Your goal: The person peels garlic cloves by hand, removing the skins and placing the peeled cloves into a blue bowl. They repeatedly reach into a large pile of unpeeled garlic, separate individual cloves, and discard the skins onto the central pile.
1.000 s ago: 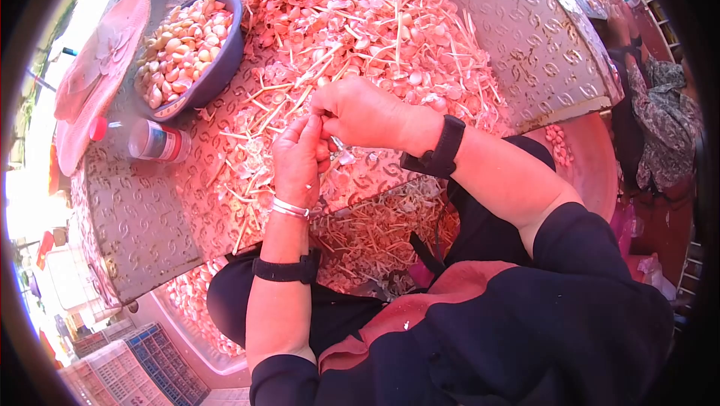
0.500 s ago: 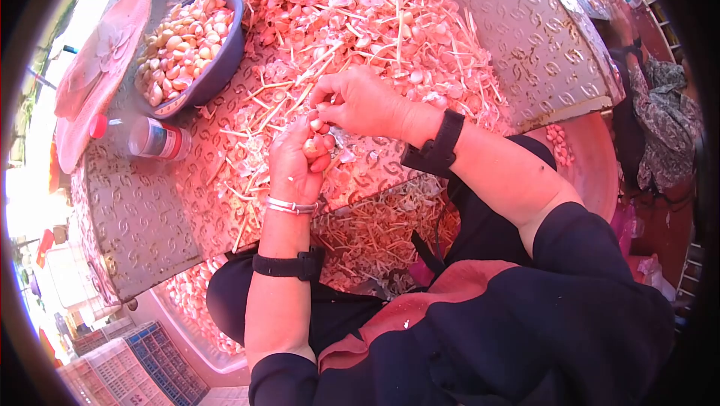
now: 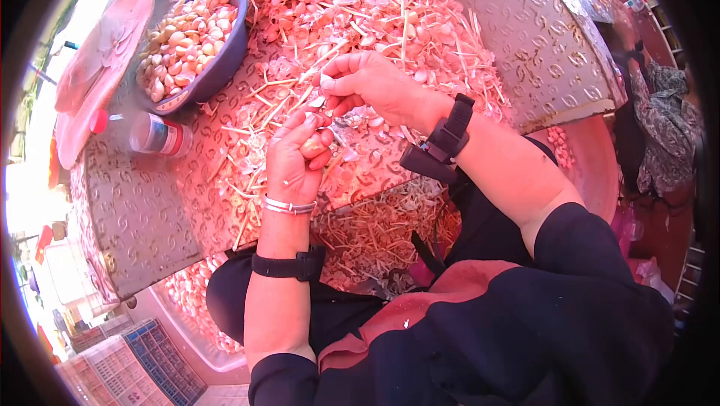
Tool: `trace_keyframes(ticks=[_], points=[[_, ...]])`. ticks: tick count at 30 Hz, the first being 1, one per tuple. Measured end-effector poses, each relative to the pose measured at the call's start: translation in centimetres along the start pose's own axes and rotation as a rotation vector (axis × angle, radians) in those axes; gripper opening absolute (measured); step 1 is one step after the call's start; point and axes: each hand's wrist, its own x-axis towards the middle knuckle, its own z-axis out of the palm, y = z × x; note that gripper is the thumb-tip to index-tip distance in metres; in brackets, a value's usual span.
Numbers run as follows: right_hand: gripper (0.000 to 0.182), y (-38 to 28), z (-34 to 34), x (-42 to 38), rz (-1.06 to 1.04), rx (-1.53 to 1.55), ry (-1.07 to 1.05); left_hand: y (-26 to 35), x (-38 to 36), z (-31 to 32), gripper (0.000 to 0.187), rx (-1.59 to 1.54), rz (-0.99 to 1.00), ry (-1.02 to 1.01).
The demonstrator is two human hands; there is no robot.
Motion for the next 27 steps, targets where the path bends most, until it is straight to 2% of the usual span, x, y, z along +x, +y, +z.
trace_keyframes(ticks=[4, 8, 10, 11, 13, 17, 19, 25, 27], points=[[0.018, -0.7, -0.3, -0.4, 0.028, 0.090, -0.048, 0.1, -0.1, 0.2, 0.022, -0.002, 0.014, 0.050], [0.017, -1.0, -0.4, -0.6, 0.076, 0.003, -0.041, 0.2, -0.2, 0.5, 0.021, 0.037, 0.014, 0.011], [0.012, -0.8, -0.3, -0.6, 0.129, -0.060, -0.009, -0.1, -0.6, 1.5, 0.020, 0.219, 0.157, 0.023], [0.012, -0.7, -0.3, -0.6, 0.128, -0.060, -0.007, -0.3, -0.6, 1.9, 0.020, 0.219, 0.156, 0.021], [0.010, -0.3, 0.0, -0.6, 0.174, 0.071, -0.010, -0.6, -0.7, 2.5, 0.017, 0.343, 0.259, 0.083], [0.011, 0.0, 0.6, -0.6, 0.174, 0.129, 0.002, -1.6, 0.6, 0.5, 0.014, 0.440, 0.402, 0.092], [0.012, 0.1, 1.1, -0.8, 0.132, 0.089, 0.040, -1.6, 0.7, 0.4, 0.010, 0.680, 0.501, 0.139], [0.016, 1.2, 1.8, -1.2, 0.040, -0.015, 0.127, -1.6, 0.8, 0.2, 0.004, 0.810, 0.461, 0.137], [0.017, 1.4, 1.8, -1.0, 0.010, -0.065, 0.128, -1.9, 1.0, 0.0, 0.004, 0.759, 0.423, 0.149]])
